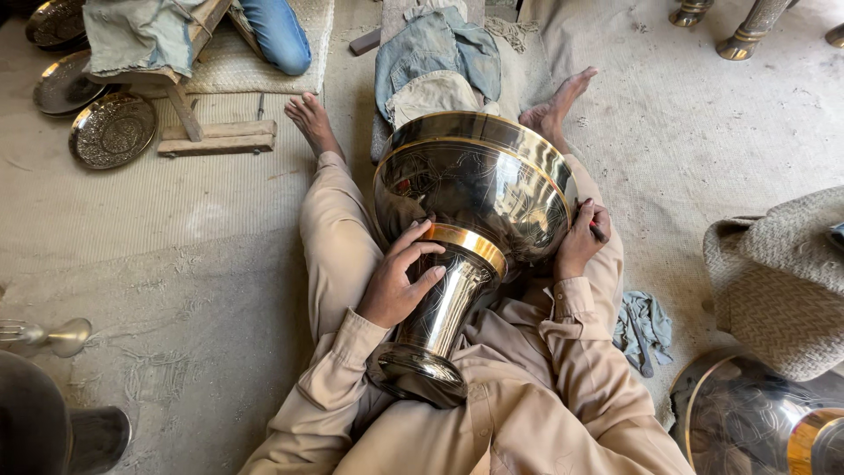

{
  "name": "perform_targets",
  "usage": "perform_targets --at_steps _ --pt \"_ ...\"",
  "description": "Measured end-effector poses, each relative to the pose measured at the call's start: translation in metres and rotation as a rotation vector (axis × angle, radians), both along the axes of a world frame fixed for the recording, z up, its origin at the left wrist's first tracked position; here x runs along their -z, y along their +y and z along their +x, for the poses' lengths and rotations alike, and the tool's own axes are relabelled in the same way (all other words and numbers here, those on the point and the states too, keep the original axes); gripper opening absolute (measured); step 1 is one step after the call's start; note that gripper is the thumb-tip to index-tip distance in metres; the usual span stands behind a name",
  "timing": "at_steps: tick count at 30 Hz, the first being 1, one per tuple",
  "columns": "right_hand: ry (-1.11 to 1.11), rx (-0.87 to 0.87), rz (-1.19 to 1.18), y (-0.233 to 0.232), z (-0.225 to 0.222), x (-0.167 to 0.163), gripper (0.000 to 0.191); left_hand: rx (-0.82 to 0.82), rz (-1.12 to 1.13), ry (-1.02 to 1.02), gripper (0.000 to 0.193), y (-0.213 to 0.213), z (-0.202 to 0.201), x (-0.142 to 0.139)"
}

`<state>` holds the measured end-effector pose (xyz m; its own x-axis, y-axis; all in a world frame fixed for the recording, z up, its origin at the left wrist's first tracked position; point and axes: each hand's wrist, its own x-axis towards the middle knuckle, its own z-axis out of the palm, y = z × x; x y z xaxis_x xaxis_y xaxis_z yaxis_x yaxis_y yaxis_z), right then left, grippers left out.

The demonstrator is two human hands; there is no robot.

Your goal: The person sits cross-legged on the floor and uses a small hand tool to engrave intricate floral patterns onto a polished silver bowl with gold bands. The person holds the bowl steady with one hand while carefully carving the design with the other.

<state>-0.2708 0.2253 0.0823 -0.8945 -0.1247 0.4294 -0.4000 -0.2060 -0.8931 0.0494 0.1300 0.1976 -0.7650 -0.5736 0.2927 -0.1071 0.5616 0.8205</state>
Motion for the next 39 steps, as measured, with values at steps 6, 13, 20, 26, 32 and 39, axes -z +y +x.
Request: perform_targets --at_steps 6,13,20,26,32,39 --pt "0.050 0.015 0.089 -0.014 -0.005 -0.028 0.031 -0.131 -0.012 0.044 0.028 0.005 -0.012 0.002" --pt "0.036 -0.104 0.134 -0.059 -0.028 -0.053 0.034 -0.405 -0.151 0.000 0.025 0.035 -0.046 0.016" --pt "-0.053 -0.267 0.075 -0.063 -0.040 -0.054 0.033 -0.360 -0.298 0.056 0.032 0.060 -0.062 0.013" --pt "-0.030 -0.247 0.105 -0.057 -0.039 -0.052 0.032 -0.264 -0.556 0.038 0.043 -0.060 -0.077 -0.039" --pt "-0.397 -0.297 -0.117 -0.054 -0.037 -0.039 0.021 -0.084 -0.361 -0.074 0.044 -0.161 -0.141 -0.047" --pt "-0.593 -0.416 -0.259 -0.050 -0.036 -0.030 0.025 -0.254 -0.312 -0.036 0.050 -0.148 -0.144 -0.033"
